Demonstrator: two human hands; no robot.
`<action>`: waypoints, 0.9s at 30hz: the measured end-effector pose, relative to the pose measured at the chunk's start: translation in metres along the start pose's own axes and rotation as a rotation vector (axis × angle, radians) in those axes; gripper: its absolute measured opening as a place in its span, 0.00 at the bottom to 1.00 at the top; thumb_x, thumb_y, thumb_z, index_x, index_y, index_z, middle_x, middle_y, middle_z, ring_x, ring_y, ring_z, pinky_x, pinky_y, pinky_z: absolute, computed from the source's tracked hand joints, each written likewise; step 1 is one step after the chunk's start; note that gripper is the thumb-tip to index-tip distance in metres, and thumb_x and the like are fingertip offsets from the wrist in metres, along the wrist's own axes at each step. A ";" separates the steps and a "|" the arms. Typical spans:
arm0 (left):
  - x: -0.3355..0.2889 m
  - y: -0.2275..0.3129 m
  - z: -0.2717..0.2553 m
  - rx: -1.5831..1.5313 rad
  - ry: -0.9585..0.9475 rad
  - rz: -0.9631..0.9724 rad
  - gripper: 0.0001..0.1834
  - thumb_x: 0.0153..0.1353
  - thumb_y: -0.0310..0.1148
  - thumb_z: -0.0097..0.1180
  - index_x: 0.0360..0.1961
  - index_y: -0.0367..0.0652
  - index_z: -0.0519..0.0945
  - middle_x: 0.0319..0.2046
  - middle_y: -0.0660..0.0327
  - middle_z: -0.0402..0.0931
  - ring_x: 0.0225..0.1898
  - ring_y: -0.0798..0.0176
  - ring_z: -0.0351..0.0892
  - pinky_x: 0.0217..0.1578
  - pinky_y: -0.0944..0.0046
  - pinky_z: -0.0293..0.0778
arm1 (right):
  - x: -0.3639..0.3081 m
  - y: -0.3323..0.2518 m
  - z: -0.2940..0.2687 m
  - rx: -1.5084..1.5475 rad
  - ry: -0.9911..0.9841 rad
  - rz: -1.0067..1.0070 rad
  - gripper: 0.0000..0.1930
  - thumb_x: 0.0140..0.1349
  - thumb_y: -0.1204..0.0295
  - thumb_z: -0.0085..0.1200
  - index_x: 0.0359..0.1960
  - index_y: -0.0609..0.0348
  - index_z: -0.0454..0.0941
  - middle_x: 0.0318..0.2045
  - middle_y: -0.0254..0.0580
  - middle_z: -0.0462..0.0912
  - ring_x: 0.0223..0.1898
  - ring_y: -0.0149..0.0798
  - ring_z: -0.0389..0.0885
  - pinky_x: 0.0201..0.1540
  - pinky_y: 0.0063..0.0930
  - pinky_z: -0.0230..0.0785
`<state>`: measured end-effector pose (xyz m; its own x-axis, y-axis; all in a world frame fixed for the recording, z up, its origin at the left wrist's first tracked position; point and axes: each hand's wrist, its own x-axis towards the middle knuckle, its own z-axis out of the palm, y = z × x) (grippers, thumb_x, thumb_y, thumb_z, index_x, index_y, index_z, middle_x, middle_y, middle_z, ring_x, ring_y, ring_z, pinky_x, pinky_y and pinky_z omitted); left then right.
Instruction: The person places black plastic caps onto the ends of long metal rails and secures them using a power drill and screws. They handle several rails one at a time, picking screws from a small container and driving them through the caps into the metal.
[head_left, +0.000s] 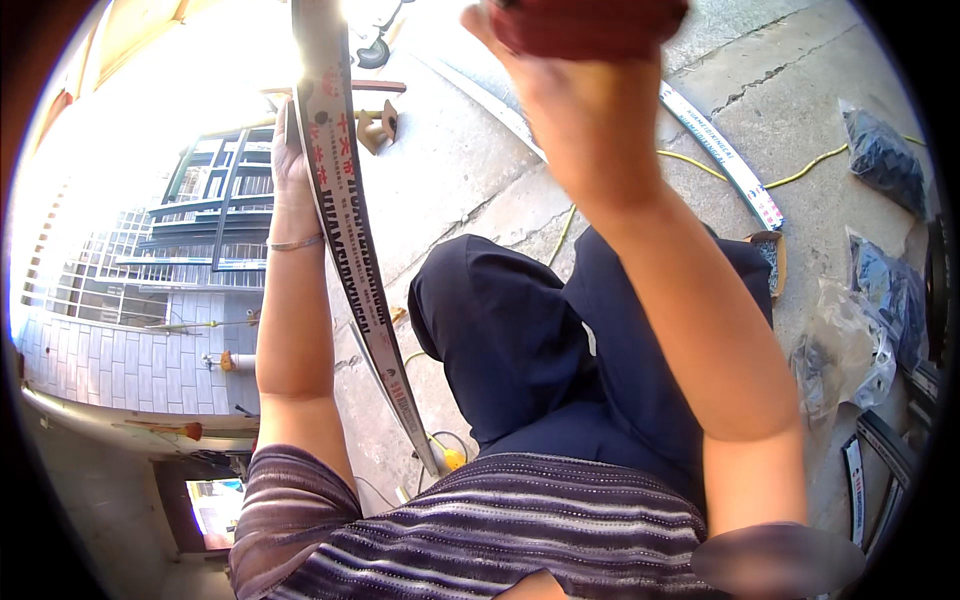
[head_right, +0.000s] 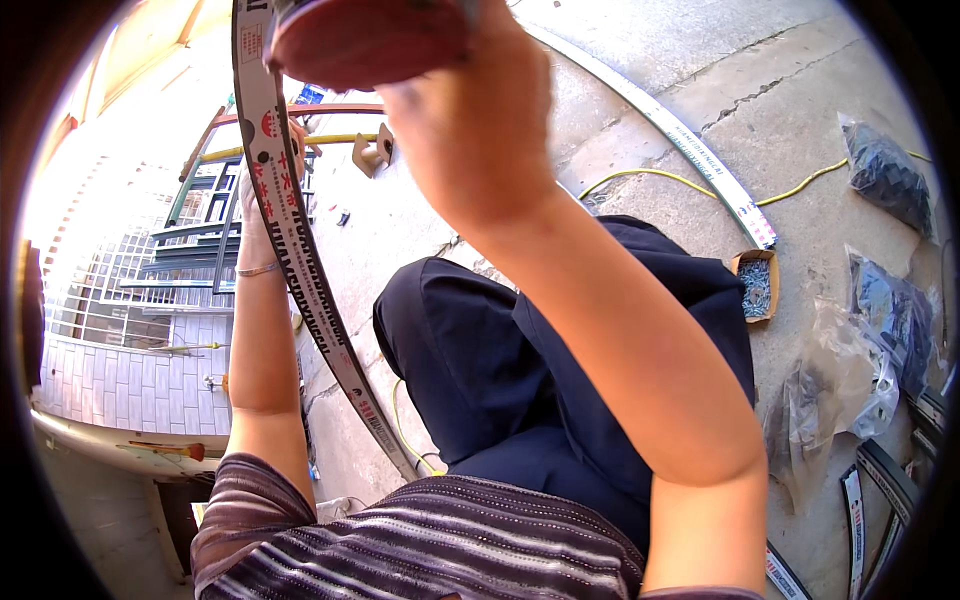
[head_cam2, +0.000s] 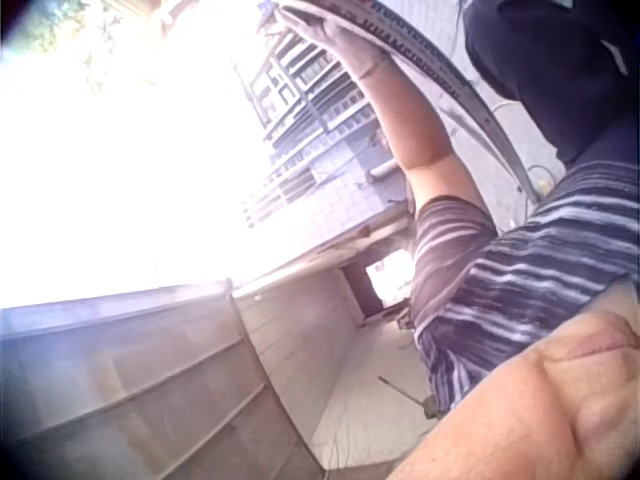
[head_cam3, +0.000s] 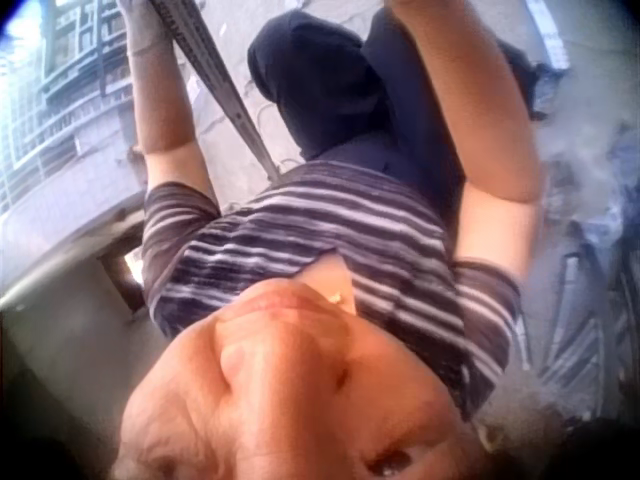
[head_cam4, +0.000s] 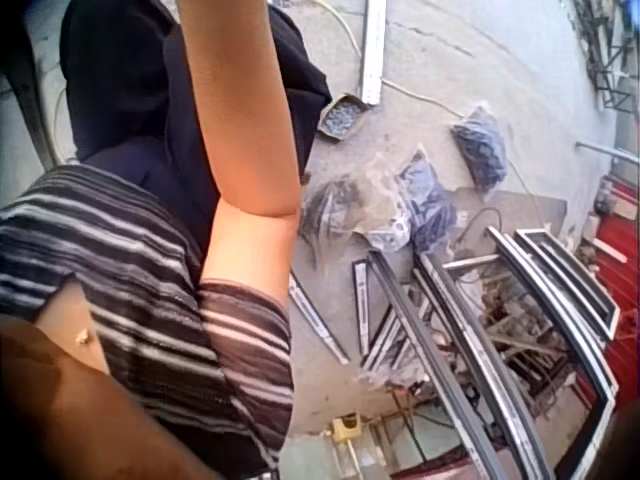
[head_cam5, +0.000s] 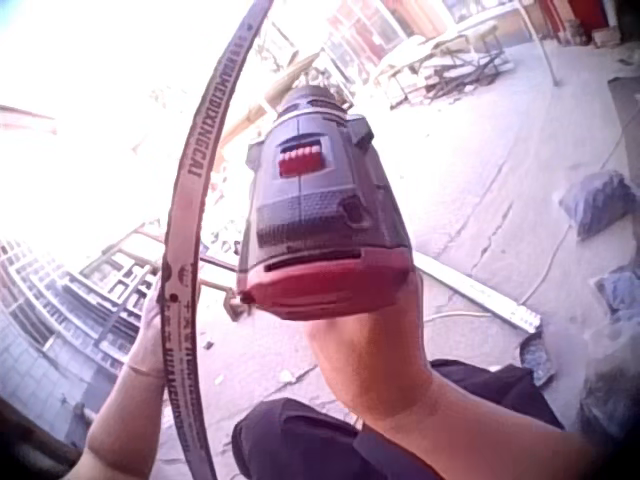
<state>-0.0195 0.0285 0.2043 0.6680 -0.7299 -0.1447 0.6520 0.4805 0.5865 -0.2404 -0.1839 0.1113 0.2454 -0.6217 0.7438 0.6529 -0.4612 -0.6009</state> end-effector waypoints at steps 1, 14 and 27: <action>0.000 -0.004 -0.001 0.040 -0.100 -0.034 0.16 0.68 0.34 0.50 0.45 0.29 0.67 0.38 0.48 0.73 0.39 0.58 0.80 0.38 0.63 0.83 | 0.005 0.005 0.017 0.040 0.044 0.044 0.19 0.57 0.75 0.59 0.51 0.59 0.72 0.36 0.45 0.85 0.36 0.45 0.84 0.41 0.35 0.75; 0.000 -0.031 0.015 0.090 -0.017 -0.128 0.17 0.64 0.38 0.55 0.42 0.31 0.78 0.39 0.42 0.80 0.38 0.48 0.84 0.39 0.42 0.83 | 0.016 -0.002 0.104 0.253 0.387 0.061 0.21 0.51 0.74 0.65 0.46 0.58 0.71 0.33 0.49 0.82 0.36 0.52 0.83 0.37 0.38 0.75; 0.019 -0.016 0.019 0.212 -0.107 -0.123 0.17 0.64 0.38 0.55 0.42 0.31 0.78 0.38 0.42 0.80 0.37 0.48 0.84 0.37 0.44 0.84 | 0.015 0.009 0.106 0.317 0.394 0.049 0.21 0.50 0.77 0.63 0.44 0.57 0.68 0.28 0.47 0.80 0.31 0.52 0.81 0.34 0.40 0.74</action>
<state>-0.0241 -0.0018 0.2076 0.5390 -0.8295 -0.1467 0.6291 0.2805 0.7250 -0.1551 -0.1304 0.1486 0.0321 -0.8575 0.5135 0.8480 -0.2486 -0.4681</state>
